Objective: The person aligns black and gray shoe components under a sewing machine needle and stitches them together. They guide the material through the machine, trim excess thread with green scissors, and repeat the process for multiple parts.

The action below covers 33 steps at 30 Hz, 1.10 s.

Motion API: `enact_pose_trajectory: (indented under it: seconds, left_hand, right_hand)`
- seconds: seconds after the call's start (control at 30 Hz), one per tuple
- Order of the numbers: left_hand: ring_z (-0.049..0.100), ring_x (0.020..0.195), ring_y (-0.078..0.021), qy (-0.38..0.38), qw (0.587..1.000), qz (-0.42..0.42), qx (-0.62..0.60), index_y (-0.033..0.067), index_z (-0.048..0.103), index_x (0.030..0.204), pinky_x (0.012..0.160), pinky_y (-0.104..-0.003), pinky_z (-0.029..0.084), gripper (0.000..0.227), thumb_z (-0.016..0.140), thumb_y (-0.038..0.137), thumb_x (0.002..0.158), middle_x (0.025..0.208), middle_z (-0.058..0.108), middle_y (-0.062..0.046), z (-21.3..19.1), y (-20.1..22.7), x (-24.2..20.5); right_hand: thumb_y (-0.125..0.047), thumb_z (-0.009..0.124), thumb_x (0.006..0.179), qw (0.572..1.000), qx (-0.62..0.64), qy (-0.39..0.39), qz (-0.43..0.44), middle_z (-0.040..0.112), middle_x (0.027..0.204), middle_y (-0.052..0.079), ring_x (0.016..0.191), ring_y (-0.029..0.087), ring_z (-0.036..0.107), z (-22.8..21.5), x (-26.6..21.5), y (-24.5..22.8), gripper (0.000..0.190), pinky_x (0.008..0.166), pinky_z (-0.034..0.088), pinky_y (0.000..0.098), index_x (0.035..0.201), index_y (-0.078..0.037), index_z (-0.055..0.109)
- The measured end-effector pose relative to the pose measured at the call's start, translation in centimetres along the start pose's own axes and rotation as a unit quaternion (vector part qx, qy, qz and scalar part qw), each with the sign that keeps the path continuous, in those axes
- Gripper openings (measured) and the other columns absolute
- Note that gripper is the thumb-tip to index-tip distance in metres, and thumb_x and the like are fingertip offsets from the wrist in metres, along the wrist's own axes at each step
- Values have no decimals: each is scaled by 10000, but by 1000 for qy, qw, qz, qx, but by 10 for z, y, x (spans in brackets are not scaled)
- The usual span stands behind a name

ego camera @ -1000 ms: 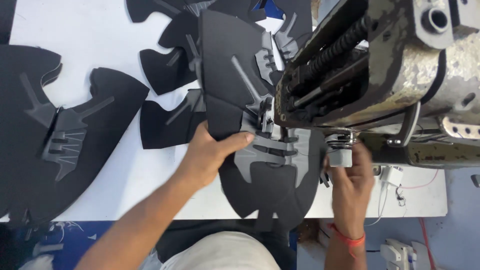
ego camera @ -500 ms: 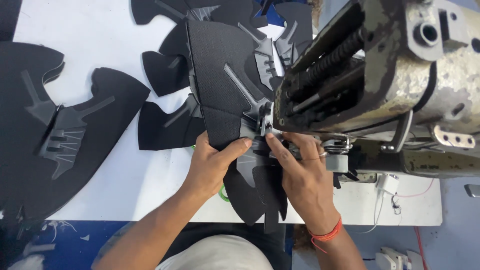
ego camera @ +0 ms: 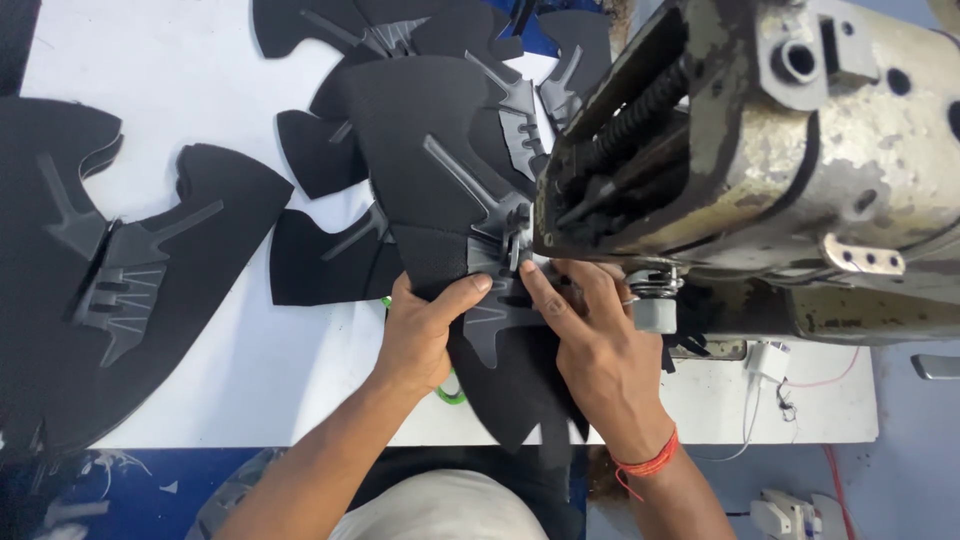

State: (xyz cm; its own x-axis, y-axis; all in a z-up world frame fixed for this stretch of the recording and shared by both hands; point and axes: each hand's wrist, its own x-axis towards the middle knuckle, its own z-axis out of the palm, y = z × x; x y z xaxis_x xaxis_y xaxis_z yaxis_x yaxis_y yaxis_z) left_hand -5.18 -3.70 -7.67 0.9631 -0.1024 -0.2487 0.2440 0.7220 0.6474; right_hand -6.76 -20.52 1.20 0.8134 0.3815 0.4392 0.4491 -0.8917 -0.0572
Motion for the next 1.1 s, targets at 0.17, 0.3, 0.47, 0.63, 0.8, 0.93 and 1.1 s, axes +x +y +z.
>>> enact_pose_trajectory:
  seconds: [0.17,0.3,0.47,0.63,0.8,0.93,1.1]
  left_hand:
    - [712,876,-132,21,999,31,12,8,738,1038,811,-296,561,152,756,14,887,977,757,-69,4,-10,-4]
    - [708,895,-127,15,999,47,10,-10,738,1047,828,-291,557,128,740,-6,919,992,756,-72,2,-10,-4]
    - [706,901,-117,10,998,55,20,-5,739,1050,838,-284,560,137,726,-19,914,1000,757,-65,7,-3,-2]
    - [698,888,-105,4,997,64,53,1,743,1050,823,-272,557,132,717,-22,922,996,754,-58,6,-3,-3]
    - [685,864,-94,-7,996,63,62,-2,744,1034,805,-268,548,119,710,-34,924,973,747,-54,7,1,1]
    - [674,849,-89,-19,995,56,75,1,741,1025,789,-267,543,113,713,-26,918,959,742,-45,5,5,2]
    - [589,712,-69,-25,960,41,276,14,712,918,642,-270,488,83,746,89,931,815,678,-32,9,32,-1]
  right_hand:
    - [69,663,902,999,33,5,-3,653,1157,63,1042,250,673,0,0,5,494,761,549,357,1315,-195,723]
    - [64,663,911,997,71,13,5,655,1168,83,1042,264,667,6,-1,5,485,839,538,382,1323,-188,714]
    - [57,654,937,997,72,15,20,658,1184,74,1054,269,669,12,-5,4,487,878,534,396,1338,-216,705]
    - [61,642,960,997,65,16,28,648,1208,68,1086,269,673,14,-7,2,488,908,531,410,1355,-220,698]
    - [76,649,942,998,56,15,40,655,1227,74,1073,283,668,15,-9,1,499,859,534,408,1347,-210,708]
    - [80,651,928,998,55,25,36,646,1240,96,1089,305,660,10,-11,-4,502,885,540,415,1349,-188,701]
    - [-25,727,864,979,181,80,-46,612,1195,99,1086,327,651,-10,-36,-29,301,906,537,441,1157,-84,700]
